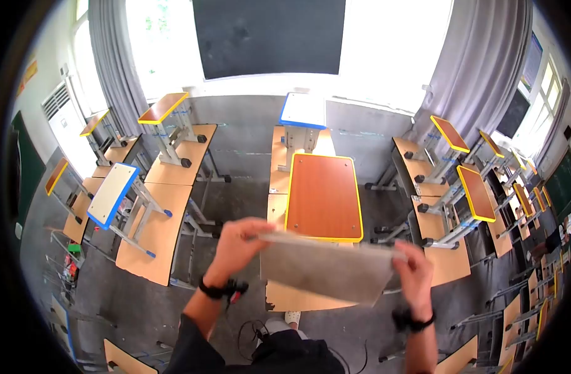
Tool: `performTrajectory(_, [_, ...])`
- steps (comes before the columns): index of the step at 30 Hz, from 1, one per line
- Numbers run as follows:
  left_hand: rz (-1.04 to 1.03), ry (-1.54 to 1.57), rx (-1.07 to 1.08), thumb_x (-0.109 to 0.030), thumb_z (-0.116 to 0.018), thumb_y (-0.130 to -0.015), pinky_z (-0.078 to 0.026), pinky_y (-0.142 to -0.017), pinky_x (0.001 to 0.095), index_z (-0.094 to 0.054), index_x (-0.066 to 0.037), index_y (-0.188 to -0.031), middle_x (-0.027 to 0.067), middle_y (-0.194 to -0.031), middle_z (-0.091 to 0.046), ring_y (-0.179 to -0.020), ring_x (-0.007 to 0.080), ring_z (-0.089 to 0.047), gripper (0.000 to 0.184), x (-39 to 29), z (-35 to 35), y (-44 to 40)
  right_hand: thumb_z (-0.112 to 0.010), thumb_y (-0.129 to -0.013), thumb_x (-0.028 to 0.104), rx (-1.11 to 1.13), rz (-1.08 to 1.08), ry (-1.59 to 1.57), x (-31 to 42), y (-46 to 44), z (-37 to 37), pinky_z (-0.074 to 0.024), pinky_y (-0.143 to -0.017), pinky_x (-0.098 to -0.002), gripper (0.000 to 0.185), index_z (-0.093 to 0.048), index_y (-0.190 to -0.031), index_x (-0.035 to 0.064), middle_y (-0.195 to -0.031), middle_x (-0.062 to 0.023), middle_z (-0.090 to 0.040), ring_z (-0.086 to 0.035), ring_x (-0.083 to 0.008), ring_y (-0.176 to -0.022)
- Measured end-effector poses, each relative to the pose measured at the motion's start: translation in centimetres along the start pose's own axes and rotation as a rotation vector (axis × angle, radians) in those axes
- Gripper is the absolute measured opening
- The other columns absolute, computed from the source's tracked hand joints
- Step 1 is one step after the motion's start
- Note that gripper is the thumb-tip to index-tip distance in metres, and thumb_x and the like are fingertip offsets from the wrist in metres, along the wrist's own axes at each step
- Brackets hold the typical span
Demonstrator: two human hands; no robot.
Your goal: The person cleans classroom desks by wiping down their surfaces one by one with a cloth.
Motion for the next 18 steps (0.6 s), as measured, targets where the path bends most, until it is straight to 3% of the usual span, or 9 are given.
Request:
performTrajectory(1, [-0.169, -0.038, -0.034, 0.007, -0.075, -0.082, -0.057, -0.088, 0.0279, -0.077, 0.001, -0.111, 0.0092, -0.109, -0.077, -0.100, 0.0125, -0.072, 0.030, -2.3, 0.8, -2.3, -0.067, -0.090, -0.010, 0.000, 0.034, 0.063, 0.7, -2.7, 0.1, -0.0514, -0.077, -0.0220, 0.039, -0.071, -0.128, -0.0002, -0.123, -0.0061, -0.071, -0.063, -0.0060, -0.094])
performTrajectory(4, [-0.244, -0.076, -0.137, 0.008, -0.075, -0.083, -0.056, -0.087, 0.0260, -0.077, 0.000, -0.110, 0.0058, -0.106, -0.077, -0.097, 0.0104, -0.070, 0.029, -4.6, 2.7, -7.5, -0.064, -0.093, -0.009, -0.050, 0.137, -0.043, 3.7, -9.8, -0.3, -0.0527, -0.086, -0.0244, 0.034, -0.072, -0.126, -0.0007, -0.121, -0.0067, -0.073, -0.065, -0.0090, -0.099])
performTrajectory(5, [-0.213, 0.160, -0.137, 0.000, -0.079, -0.084, -0.054, -0.082, 0.0266, -0.079, -0.003, -0.110, 0.0087, -0.107, -0.079, -0.094, 0.0107, -0.072, 0.027, -3.0, 2.9, -9.0, -0.064, -0.095, -0.008, -0.047, 0.171, -0.028, 4.2, -11.3, -0.3, -0.0529, -0.089, -0.0257, 0.032, -0.072, -0.125, -0.0016, -0.116, -0.0066, -0.075, -0.066, -0.0108, -0.098])
performTrajectory(7, [-0.256, 0.206, -0.156, 0.001, -0.079, -0.084, -0.055, -0.081, 0.0265, -0.079, -0.002, -0.110, 0.0085, -0.107, -0.079, -0.093, 0.0116, -0.073, 0.026, -3.6, 3.1, -10.1, -0.064, -0.096, -0.007, -0.017, 0.268, -0.070, 4.5, -13.2, -1.1, -0.0531, -0.087, -0.0257, 0.027, -0.074, -0.121, -0.0022, -0.115, -0.0064, -0.075, -0.066, -0.0103, -0.098])
performTrajectory(9, [-0.322, 0.034, -0.166, 0.000, -0.080, -0.085, -0.055, -0.082, 0.0282, -0.079, -0.003, -0.109, 0.0088, -0.106, -0.079, -0.092, 0.0134, -0.074, 0.025, -1.7, 3.1, -9.9, -0.064, -0.097, -0.007, -0.011, 0.307, -0.055, 3.4, -13.2, -2.4, -0.0518, -0.080, -0.0246, 0.025, -0.076, -0.118, 0.0006, -0.109, -0.0049, -0.076, -0.065, -0.0087, -0.091])
performTrajectory(12, [-0.241, -0.041, -0.062, 0.004, -0.080, -0.083, -0.056, -0.085, 0.0274, -0.077, -0.002, -0.109, 0.0075, -0.099, -0.079, -0.093, 0.0124, -0.072, 0.027, 3.1, 1.1, -8.5, -0.064, -0.096, -0.006, 0.144, 0.096, 0.060, -2.0, -11.9, -5.0, -0.0528, -0.082, -0.0271, 0.020, -0.075, -0.111, 0.0008, -0.107, -0.0077, -0.076, -0.067, -0.0104, -0.100])
performTrajectory(15, [-0.044, -0.066, 0.070, -0.001, -0.081, -0.083, -0.056, -0.084, 0.0301, -0.078, -0.003, -0.106, 0.0097, -0.096, -0.078, -0.095, 0.0183, -0.074, 0.024, 8.9, -1.6, -5.9, -0.064, -0.094, -0.008, 0.265, 0.010, 0.143, -6.8, -8.9, -7.5, -0.0540, -0.082, -0.0301, 0.019, -0.073, -0.109, 0.0004, -0.107, -0.0118, -0.075, -0.070, -0.0154, -0.100])
performTrajectory(17, [-0.142, -0.183, 0.127, -0.003, -0.081, -0.083, -0.056, -0.084, 0.0332, -0.078, -0.005, -0.104, 0.0114, -0.096, -0.077, -0.092, 0.0253, -0.074, 0.021, 9.9, -2.9, -4.5, -0.064, -0.093, -0.008, 0.327, -0.019, 0.146, -8.0, -7.7, -8.7, -0.0547, -0.083, -0.0317, 0.019, -0.073, -0.107, 0.0004, -0.108, -0.0142, -0.075, -0.072, -0.0189, -0.101])
performTrajectory(18, [-0.150, -0.162, 0.114, -0.009, -0.083, -0.083, -0.055, -0.088, 0.0370, -0.077, -0.005, -0.105, 0.0103, -0.098, -0.077, -0.093, 0.0291, -0.071, 0.023, 10.4, -3.1, -4.0, -0.065, -0.091, -0.007, 0.325, 0.095, 0.150, -7.6, -7.4, -8.9, -0.0552, -0.083, -0.0330, 0.018, -0.073, -0.106, 0.0007, -0.109, -0.0150, -0.074, -0.072, -0.0232, -0.100])
Point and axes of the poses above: each hand's wrist, its own y-axis away from the middle knuckle, its own z-axis out of the back of the hand, x = y × z, the point moved 7 cm from there along -y, towards the middle knuckle
